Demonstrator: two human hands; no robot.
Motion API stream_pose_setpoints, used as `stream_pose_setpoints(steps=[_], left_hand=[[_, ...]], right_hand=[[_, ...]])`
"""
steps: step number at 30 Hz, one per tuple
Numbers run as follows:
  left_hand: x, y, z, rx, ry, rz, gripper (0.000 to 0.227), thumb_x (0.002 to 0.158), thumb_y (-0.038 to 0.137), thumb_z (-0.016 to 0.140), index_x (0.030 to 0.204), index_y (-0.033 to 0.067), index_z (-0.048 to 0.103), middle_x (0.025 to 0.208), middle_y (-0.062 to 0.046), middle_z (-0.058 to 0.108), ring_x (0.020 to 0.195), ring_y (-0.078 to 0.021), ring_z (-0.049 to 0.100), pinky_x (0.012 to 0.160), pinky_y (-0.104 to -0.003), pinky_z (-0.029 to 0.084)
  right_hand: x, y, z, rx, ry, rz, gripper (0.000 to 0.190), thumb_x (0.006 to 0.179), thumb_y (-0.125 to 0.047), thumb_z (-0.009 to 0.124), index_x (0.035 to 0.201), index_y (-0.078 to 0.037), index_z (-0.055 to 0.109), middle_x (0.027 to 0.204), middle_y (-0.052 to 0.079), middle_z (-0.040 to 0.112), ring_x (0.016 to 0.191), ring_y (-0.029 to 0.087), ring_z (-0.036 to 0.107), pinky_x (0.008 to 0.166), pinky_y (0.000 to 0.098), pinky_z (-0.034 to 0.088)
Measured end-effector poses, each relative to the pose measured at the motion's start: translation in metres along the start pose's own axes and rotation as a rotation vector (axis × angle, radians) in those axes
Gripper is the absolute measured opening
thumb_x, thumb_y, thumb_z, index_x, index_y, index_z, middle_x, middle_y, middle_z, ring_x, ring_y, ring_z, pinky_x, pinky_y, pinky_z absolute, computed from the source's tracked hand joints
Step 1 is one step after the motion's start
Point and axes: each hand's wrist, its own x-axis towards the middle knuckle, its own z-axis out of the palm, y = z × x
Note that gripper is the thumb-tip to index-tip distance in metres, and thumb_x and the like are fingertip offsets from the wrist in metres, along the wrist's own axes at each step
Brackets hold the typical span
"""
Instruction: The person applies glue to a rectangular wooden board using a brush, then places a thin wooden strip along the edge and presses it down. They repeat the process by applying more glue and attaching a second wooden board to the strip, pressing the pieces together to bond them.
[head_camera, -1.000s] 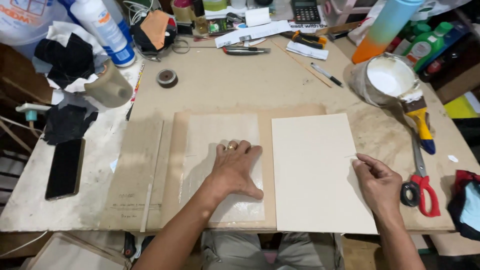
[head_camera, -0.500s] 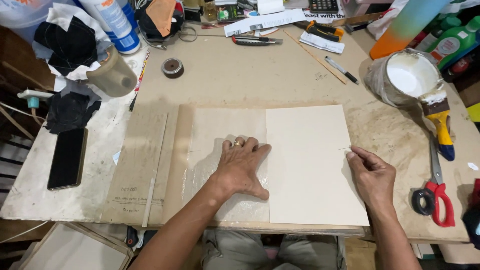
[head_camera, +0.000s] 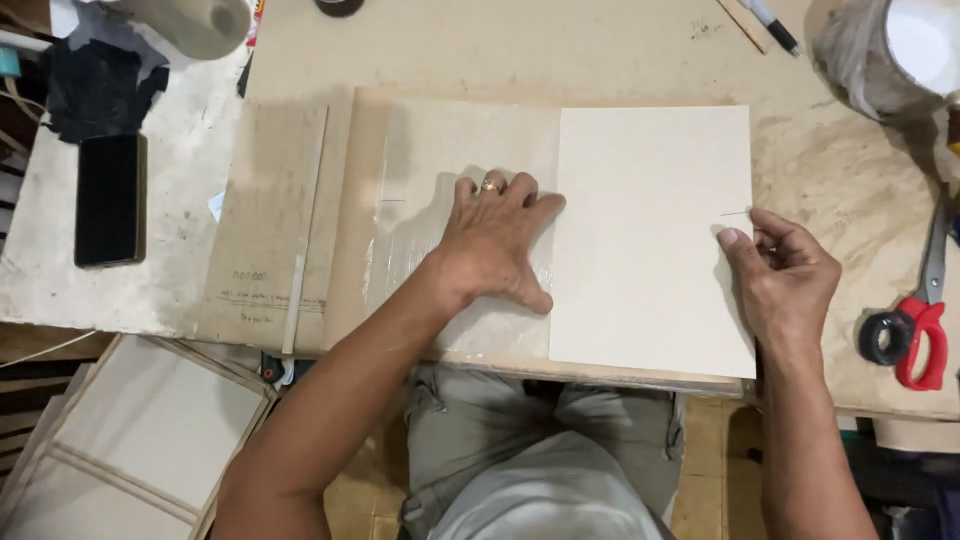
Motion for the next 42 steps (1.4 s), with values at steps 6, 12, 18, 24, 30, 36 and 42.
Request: stream_pose_setpoints(steps=[6,12,18,24,30,36,42], left_hand=[[0.001,0.0,0.002,0.005,0.045,-0.018,0.097,0.038,0.063,0.083,0.122,0.0243,0.053,0.121,-0.002,0.049,0.11,-0.0281,0.044,0.091,-0.045,0.031],[0.003,0.0,0.002,0.01,0.062,-0.015,0.095,0.038,0.061,0.083,0.121,0.0262,0.052,0.119,-0.002,0.049,0.109,-0.0291,0.044,0.091,-0.046,0.031],[0.003,0.0,0.001,0.002,0.03,-0.019,0.1,0.038,0.062,0.083,0.124,0.025,0.051,0.123,-0.001,0.049,0.115,-0.0292,0.043,0.091,-0.045,0.031],[0.003,-0.003,0.008,0.005,0.025,-0.008,0.103,0.039,0.063,0.084,0.129,0.0237,0.051,0.125,-0.003,0.048,0.116,-0.0297,0.042,0.094,-0.046,0.031],[0.003,-0.003,0.001,-0.003,0.057,0.02,0.12,0.044,0.068,0.082,0.149,0.0259,0.043,0.136,-0.008,0.045,0.129,-0.037,0.037,0.107,-0.054,0.023],[-0.006,0.012,-0.031,-0.063,-0.13,-0.061,0.11,0.052,0.055,0.086,0.148,0.0232,0.041,0.135,-0.005,0.044,0.129,-0.0311,0.036,0.109,-0.049,0.024],[-0.001,0.008,-0.028,-0.065,-0.205,-0.078,0.113,0.054,0.053,0.084,0.151,0.0233,0.035,0.137,-0.007,0.04,0.127,-0.0328,0.038,0.111,-0.05,0.024]], right_hand=[[0.0,-0.005,0.002,0.051,-0.008,-0.004,0.035,0.1,-0.017,0.082,0.13,-0.004,0.071,0.095,-0.004,0.06,0.087,0.002,0.057,0.081,0.0146,0.049],[0.001,-0.007,0.003,0.053,0.037,0.018,0.035,0.097,-0.018,0.085,0.128,-0.006,0.072,0.092,-0.007,0.06,0.083,-0.001,0.055,0.076,0.0126,0.046],[-0.001,-0.011,0.005,0.049,0.033,0.013,0.039,0.096,-0.019,0.086,0.129,-0.004,0.072,0.094,-0.004,0.059,0.085,0.001,0.055,0.079,0.0133,0.048],[-0.004,-0.003,0.003,0.004,0.03,-0.044,0.039,0.098,-0.019,0.085,0.13,-0.002,0.071,0.097,-0.002,0.062,0.088,0.005,0.057,0.079,0.0167,0.05],[-0.004,-0.024,0.007,-0.141,0.037,0.05,0.039,0.095,-0.028,0.079,0.123,-0.001,0.074,0.092,0.003,0.064,0.082,0.011,0.055,0.073,0.0267,0.046],[-0.005,-0.051,0.009,-0.337,0.016,0.224,0.05,0.086,-0.038,0.078,0.127,-0.009,0.077,0.092,0.004,0.074,0.082,0.014,0.062,0.083,0.0299,0.049],[-0.005,-0.041,0.015,-0.265,0.056,0.306,0.047,0.085,-0.028,0.082,0.126,-0.005,0.076,0.086,0.003,0.068,0.072,0.012,0.052,0.077,0.0248,0.047]])
